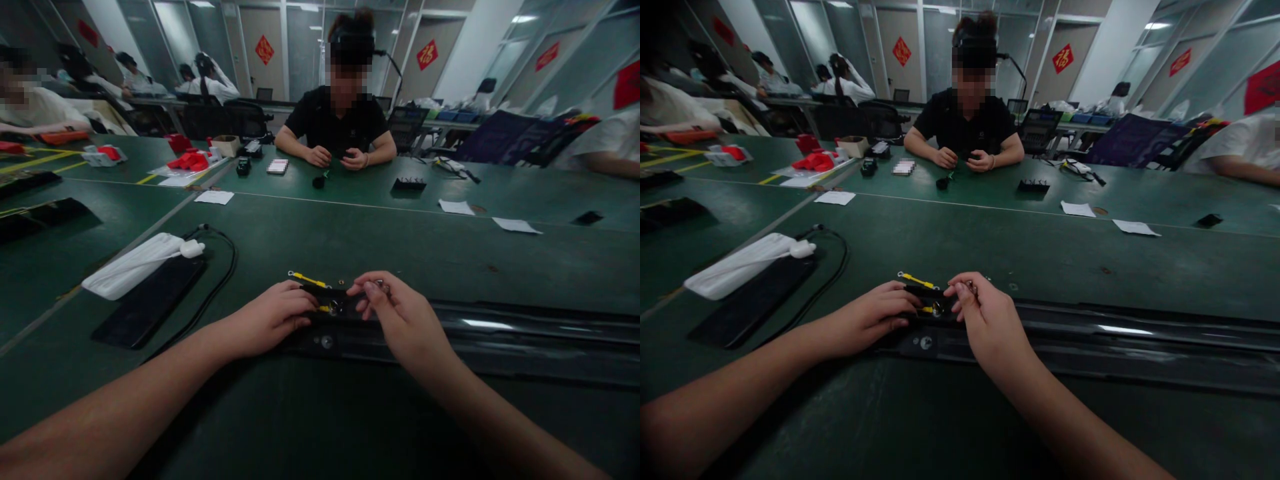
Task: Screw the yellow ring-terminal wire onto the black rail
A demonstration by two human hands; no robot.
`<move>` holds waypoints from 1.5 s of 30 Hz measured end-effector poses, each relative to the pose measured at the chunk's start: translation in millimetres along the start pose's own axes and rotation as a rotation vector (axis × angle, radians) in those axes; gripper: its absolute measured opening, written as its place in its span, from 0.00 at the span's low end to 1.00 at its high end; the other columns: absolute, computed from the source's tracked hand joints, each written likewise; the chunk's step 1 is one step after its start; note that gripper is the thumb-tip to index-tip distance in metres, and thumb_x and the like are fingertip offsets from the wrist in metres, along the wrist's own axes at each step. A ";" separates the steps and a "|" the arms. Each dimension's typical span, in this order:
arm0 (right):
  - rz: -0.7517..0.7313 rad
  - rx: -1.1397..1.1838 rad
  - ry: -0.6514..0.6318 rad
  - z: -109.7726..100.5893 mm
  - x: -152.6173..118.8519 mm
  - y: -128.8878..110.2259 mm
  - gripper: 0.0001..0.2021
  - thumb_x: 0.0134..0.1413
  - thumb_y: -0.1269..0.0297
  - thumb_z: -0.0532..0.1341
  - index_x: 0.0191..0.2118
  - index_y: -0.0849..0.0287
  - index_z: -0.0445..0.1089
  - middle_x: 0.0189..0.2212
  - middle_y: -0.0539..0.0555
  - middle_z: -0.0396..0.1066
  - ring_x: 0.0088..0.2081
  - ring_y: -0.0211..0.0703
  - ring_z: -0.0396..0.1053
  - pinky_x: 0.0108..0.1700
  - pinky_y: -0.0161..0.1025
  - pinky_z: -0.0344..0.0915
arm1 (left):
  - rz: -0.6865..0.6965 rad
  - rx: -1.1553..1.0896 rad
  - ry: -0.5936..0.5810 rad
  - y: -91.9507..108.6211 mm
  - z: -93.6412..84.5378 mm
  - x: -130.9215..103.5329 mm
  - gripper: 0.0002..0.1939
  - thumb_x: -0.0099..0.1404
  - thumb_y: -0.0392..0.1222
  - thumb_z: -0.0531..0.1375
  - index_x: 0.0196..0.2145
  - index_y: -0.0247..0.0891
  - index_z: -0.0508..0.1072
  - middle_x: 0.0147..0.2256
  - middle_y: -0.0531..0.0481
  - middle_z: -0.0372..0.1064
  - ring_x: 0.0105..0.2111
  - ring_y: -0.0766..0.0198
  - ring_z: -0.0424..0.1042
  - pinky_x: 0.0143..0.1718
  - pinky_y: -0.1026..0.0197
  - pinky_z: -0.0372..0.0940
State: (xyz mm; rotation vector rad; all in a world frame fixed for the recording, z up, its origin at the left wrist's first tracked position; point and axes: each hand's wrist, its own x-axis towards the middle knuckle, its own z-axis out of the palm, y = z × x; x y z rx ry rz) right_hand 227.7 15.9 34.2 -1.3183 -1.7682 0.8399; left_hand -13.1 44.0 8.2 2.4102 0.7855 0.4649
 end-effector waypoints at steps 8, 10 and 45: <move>0.042 -0.020 0.038 -1.1 -1.7 -3.1 0.10 0.66 0.62 0.51 0.41 0.59 0.68 0.35 0.54 0.74 0.28 0.40 0.71 0.31 0.40 0.69 | -0.009 0.008 -0.011 -1.5 0.9 0.1 0.09 0.69 0.32 0.55 0.44 0.40 0.71 0.48 0.47 0.68 0.52 0.56 0.62 0.55 0.49 0.58; 0.055 -0.010 0.044 -0.6 -1.9 -2.7 0.10 0.65 0.62 0.52 0.41 0.58 0.68 0.35 0.54 0.74 0.28 0.40 0.71 0.31 0.40 0.69 | -0.010 0.013 -0.014 -1.8 1.1 -0.1 0.09 0.69 0.32 0.55 0.44 0.40 0.71 0.47 0.46 0.68 0.51 0.56 0.62 0.55 0.49 0.58; -0.087 -0.114 -0.008 -0.4 -0.9 -0.2 0.09 0.67 0.65 0.50 0.43 0.55 0.68 0.35 0.50 0.74 0.30 0.37 0.68 0.33 0.37 0.65 | -0.009 0.017 -0.013 -3.5 2.7 -0.9 0.09 0.69 0.32 0.55 0.45 0.40 0.71 0.48 0.46 0.67 0.52 0.56 0.62 0.56 0.50 0.58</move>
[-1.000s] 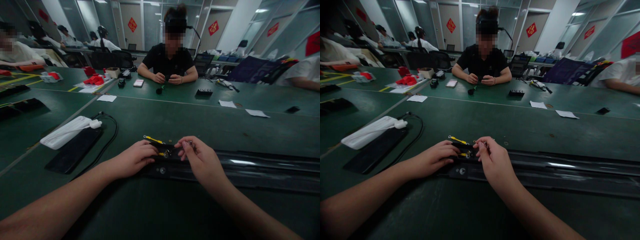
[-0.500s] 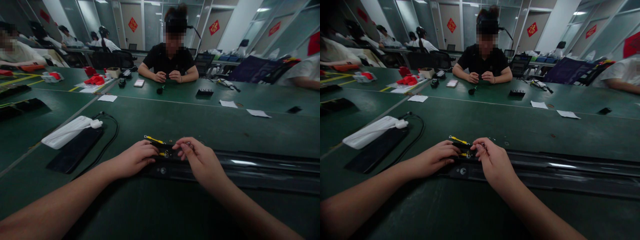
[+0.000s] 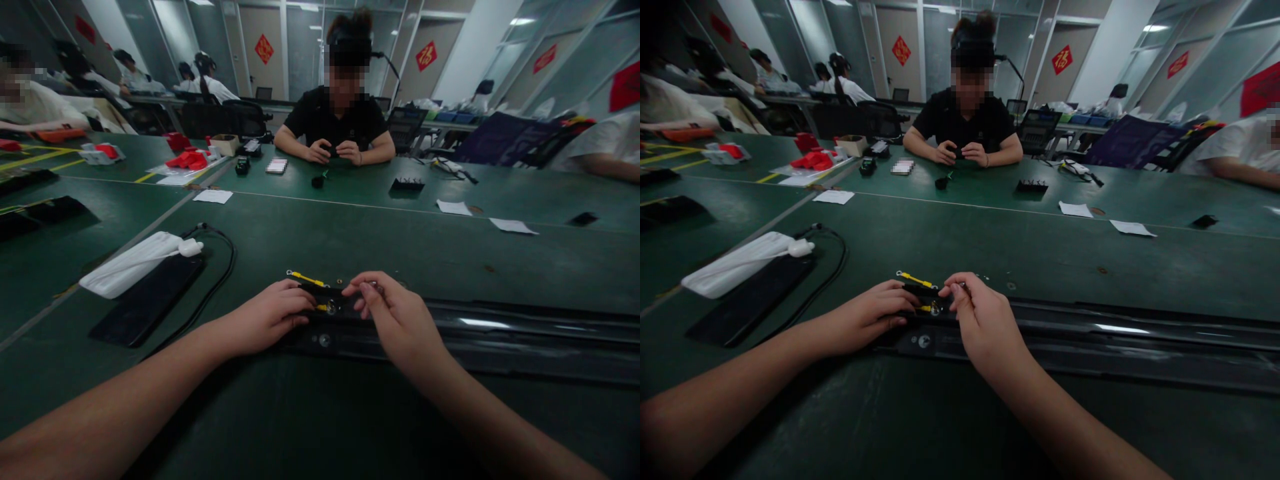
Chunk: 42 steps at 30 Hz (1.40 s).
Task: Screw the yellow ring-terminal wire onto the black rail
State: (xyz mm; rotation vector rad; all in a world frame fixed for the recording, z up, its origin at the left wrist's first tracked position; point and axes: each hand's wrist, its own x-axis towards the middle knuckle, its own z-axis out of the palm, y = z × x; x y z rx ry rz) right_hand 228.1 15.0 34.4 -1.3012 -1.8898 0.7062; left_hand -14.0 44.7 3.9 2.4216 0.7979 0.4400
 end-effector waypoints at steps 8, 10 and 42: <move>0.008 0.016 -0.010 -2.8 1.6 -1.5 0.09 0.68 0.64 0.50 0.43 0.56 0.67 0.35 0.50 0.74 0.31 0.38 0.68 0.33 0.37 0.65 | -0.003 0.011 -0.015 1.1 -1.3 0.6 0.09 0.70 0.33 0.55 0.45 0.39 0.71 0.48 0.46 0.67 0.52 0.56 0.61 0.57 0.49 0.57; 0.016 0.028 -0.018 -3.1 1.1 -2.5 0.09 0.68 0.64 0.50 0.42 0.56 0.67 0.35 0.51 0.74 0.30 0.38 0.68 0.33 0.38 0.65 | -0.001 0.015 -0.012 1.3 -1.2 0.3 0.09 0.70 0.33 0.54 0.45 0.39 0.71 0.48 0.46 0.67 0.52 0.56 0.61 0.57 0.49 0.57; 0.187 0.125 0.129 3.4 -5.0 -9.8 0.10 0.64 0.63 0.54 0.41 0.59 0.71 0.35 0.55 0.76 0.24 0.38 0.71 0.27 0.39 0.69 | 0.005 0.013 -0.001 0.7 -0.4 0.2 0.09 0.69 0.33 0.55 0.44 0.39 0.71 0.47 0.45 0.68 0.51 0.55 0.63 0.56 0.49 0.58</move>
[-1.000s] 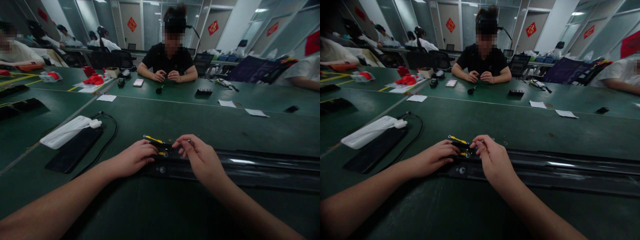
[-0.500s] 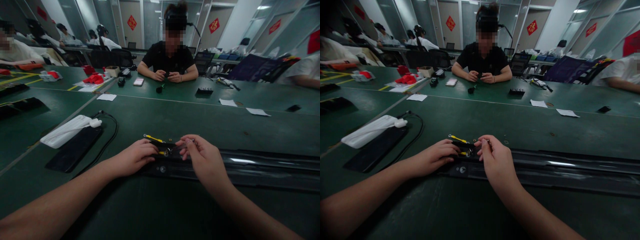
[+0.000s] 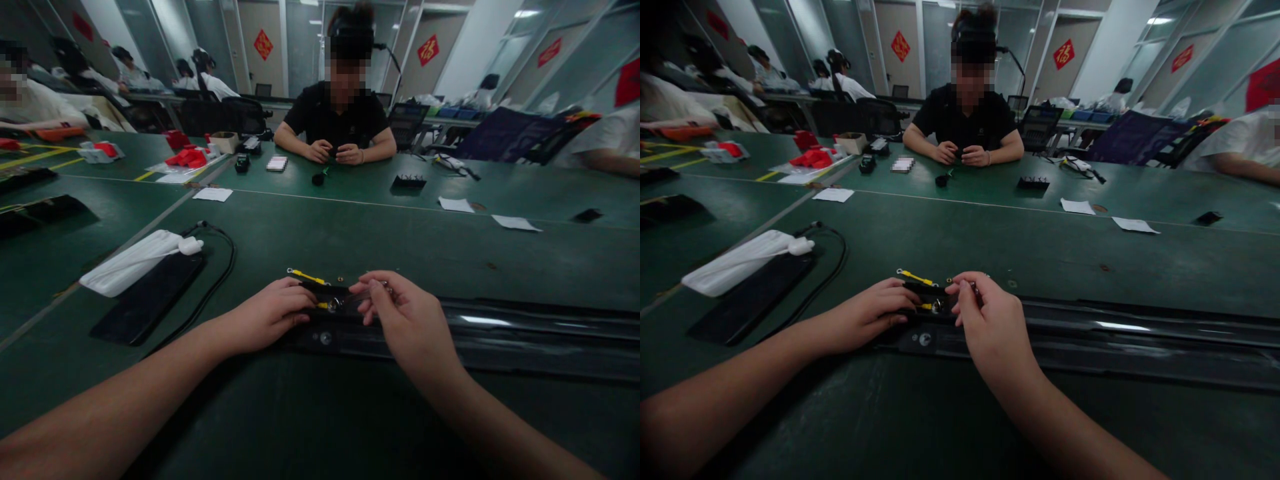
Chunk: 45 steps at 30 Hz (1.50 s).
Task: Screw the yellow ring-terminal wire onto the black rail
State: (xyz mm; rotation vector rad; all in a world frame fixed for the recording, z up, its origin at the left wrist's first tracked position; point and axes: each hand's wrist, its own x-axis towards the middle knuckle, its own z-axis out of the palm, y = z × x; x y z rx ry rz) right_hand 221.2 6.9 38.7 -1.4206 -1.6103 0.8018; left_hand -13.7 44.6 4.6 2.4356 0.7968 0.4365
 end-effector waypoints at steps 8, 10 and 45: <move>0.011 0.036 0.020 0.5 1.0 2.2 0.10 0.64 0.63 0.54 0.42 0.60 0.71 0.36 0.56 0.76 0.27 0.39 0.72 0.27 0.39 0.71 | -0.001 -0.007 -0.002 0.2 -0.3 -0.4 0.09 0.69 0.33 0.55 0.45 0.39 0.71 0.48 0.46 0.67 0.52 0.55 0.62 0.56 0.48 0.58; 0.018 0.042 0.021 1.0 0.6 2.4 0.10 0.64 0.63 0.54 0.42 0.60 0.71 0.36 0.56 0.76 0.27 0.40 0.72 0.27 0.39 0.71 | 0.004 -0.009 -0.003 -0.2 -0.3 -0.2 0.09 0.69 0.33 0.55 0.45 0.39 0.71 0.48 0.46 0.67 0.52 0.55 0.62 0.56 0.48 0.58; -0.239 -0.245 -0.115 -4.0 2.2 3.0 0.12 0.68 0.64 0.49 0.48 0.57 0.67 0.37 0.53 0.75 0.31 0.41 0.70 0.35 0.39 0.64 | -0.004 0.001 0.002 1.2 0.2 0.3 0.09 0.69 0.32 0.54 0.44 0.40 0.71 0.48 0.46 0.68 0.53 0.55 0.62 0.57 0.47 0.57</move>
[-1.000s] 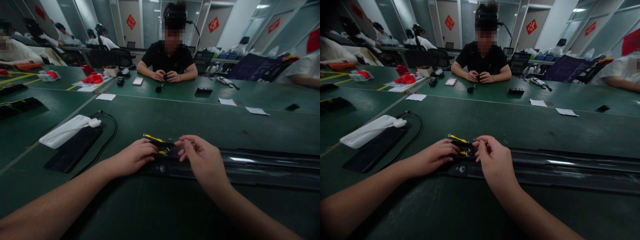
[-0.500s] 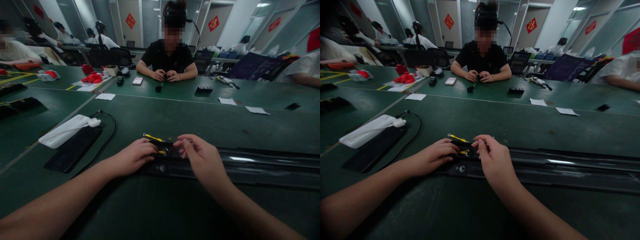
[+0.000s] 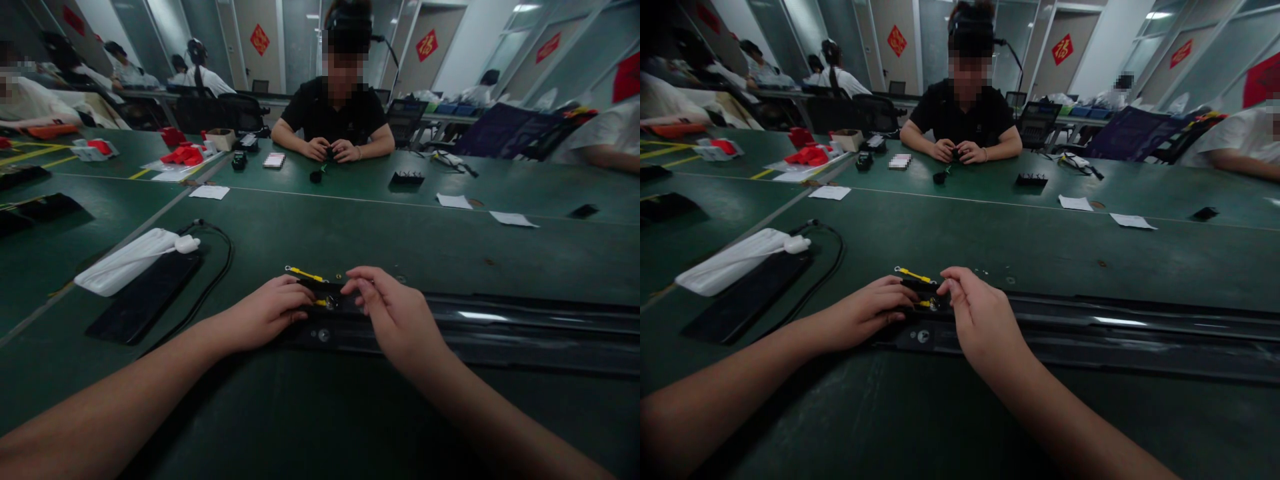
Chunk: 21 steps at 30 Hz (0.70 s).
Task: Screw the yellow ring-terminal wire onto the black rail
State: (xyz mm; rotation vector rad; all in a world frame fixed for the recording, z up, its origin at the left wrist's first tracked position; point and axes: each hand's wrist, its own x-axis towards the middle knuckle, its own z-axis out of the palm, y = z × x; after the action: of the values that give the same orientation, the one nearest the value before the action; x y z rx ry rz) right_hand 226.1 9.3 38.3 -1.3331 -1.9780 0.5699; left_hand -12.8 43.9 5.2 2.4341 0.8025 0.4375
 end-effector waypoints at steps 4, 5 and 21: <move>-0.092 -0.062 -0.028 -0.4 1.6 -2.7 0.12 0.67 0.67 0.48 0.49 0.58 0.66 0.38 0.54 0.74 0.36 0.43 0.71 0.39 0.40 0.64 | -0.003 0.007 -0.001 -0.7 0.0 -0.2 0.09 0.69 0.33 0.55 0.45 0.40 0.71 0.49 0.46 0.68 0.53 0.56 0.62 0.57 0.47 0.57; -0.117 -0.072 -0.045 -0.5 2.5 -3.5 0.12 0.67 0.68 0.48 0.49 0.58 0.66 0.38 0.54 0.74 0.37 0.43 0.71 0.40 0.40 0.64 | -0.005 0.008 -0.002 -1.2 0.1 -0.3 0.10 0.69 0.33 0.55 0.46 0.40 0.71 0.49 0.46 0.68 0.53 0.56 0.62 0.57 0.47 0.57; -0.132 -0.234 -0.040 -17.8 11.8 -2.0 0.12 0.66 0.68 0.47 0.47 0.62 0.65 0.31 0.54 0.72 0.30 0.42 0.69 0.33 0.38 0.61 | 0.002 -0.005 0.006 -1.8 0.7 -0.9 0.09 0.70 0.33 0.54 0.45 0.40 0.71 0.49 0.47 0.67 0.53 0.57 0.62 0.58 0.49 0.57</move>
State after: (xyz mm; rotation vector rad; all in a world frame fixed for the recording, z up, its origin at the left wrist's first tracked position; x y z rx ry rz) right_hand 235.0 19.2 55.1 -1.3224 -2.1994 0.3121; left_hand -14.0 44.3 3.5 2.4305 0.8003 0.4468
